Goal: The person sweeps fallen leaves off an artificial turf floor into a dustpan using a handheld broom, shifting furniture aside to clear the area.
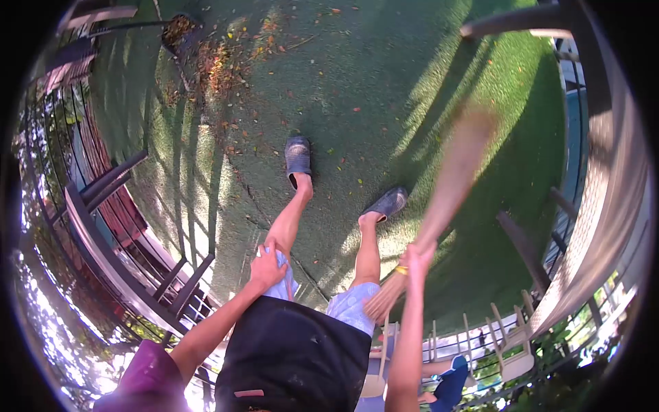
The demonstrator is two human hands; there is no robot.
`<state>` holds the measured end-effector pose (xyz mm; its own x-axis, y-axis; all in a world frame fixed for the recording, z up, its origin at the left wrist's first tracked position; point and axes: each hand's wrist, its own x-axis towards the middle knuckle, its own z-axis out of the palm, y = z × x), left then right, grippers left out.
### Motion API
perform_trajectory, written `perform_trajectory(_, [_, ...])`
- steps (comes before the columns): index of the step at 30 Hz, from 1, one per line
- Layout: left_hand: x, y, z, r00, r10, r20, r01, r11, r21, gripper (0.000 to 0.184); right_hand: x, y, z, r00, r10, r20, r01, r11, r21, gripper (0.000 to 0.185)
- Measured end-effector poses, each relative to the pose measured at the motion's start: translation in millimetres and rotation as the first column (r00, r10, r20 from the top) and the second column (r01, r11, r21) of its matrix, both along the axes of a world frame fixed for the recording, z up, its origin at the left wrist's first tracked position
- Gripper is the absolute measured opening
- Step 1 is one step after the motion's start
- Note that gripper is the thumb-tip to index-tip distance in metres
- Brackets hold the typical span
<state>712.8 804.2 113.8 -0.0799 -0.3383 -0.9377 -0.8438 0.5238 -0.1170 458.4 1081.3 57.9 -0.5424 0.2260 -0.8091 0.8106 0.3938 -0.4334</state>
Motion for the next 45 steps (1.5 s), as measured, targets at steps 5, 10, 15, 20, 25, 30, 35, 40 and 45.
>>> perform_trajectory(5, [13, -41, 6, 0.986, 0.144, -0.084, -0.141, 0.989, 0.042, 0.084, -93, -33, -98, 0.991, 0.105, -0.088, -0.09, 0.982, 0.164, 0.042])
perform_trajectory(10, [27, -66, 4, 0.961, 0.266, -0.08, -0.26, 0.962, 0.084, 0.082, -113, -279, -180, 0.929, 0.316, 0.195, -0.228, 0.9, -0.372, 0.015])
perform_trajectory(15, [43, -71, 0, 0.943, 0.309, -0.125, -0.3, 0.95, 0.082, 0.077, 26, -444, -202, 0.705, 0.702, -0.098, -0.677, 0.626, -0.387, 0.046])
perform_trajectory(20, [40, -84, -1, 0.911, 0.382, -0.154, -0.372, 0.924, 0.095, 0.075, 54, -462, -74, 0.619, 0.783, 0.054, -0.696, 0.579, -0.425, 0.048])
perform_trajectory(25, [29, -92, -4, 0.863, 0.488, -0.133, -0.473, 0.872, 0.127, 0.075, -53, -416, 42, 0.638, 0.753, 0.162, -0.709, 0.657, -0.257, 0.055])
perform_trajectory(30, [11, -91, -9, 0.839, 0.525, -0.143, -0.516, 0.851, 0.097, 0.076, -211, -381, 54, 0.672, 0.737, -0.076, -0.737, 0.675, 0.027, 0.035])
perform_trajectory(35, [-39, -120, 3, 0.816, 0.571, -0.088, -0.564, 0.82, 0.095, 0.075, -354, -400, -42, 0.71, 0.704, -0.016, -0.701, 0.708, 0.081, 0.017])
perform_trajectory(40, [-107, -115, 2, 0.806, 0.59, -0.054, -0.589, 0.807, 0.029, 0.076, -271, -469, -151, 0.552, 0.833, 0.02, -0.796, 0.535, -0.283, 0.01])
perform_trajectory(45, [-164, -117, 0, 0.8, 0.6, -0.023, -0.6, 0.8, -0.014, 0.08, -150, -499, -129, 0.259, 0.962, 0.085, -0.885, 0.272, -0.377, 0.063])
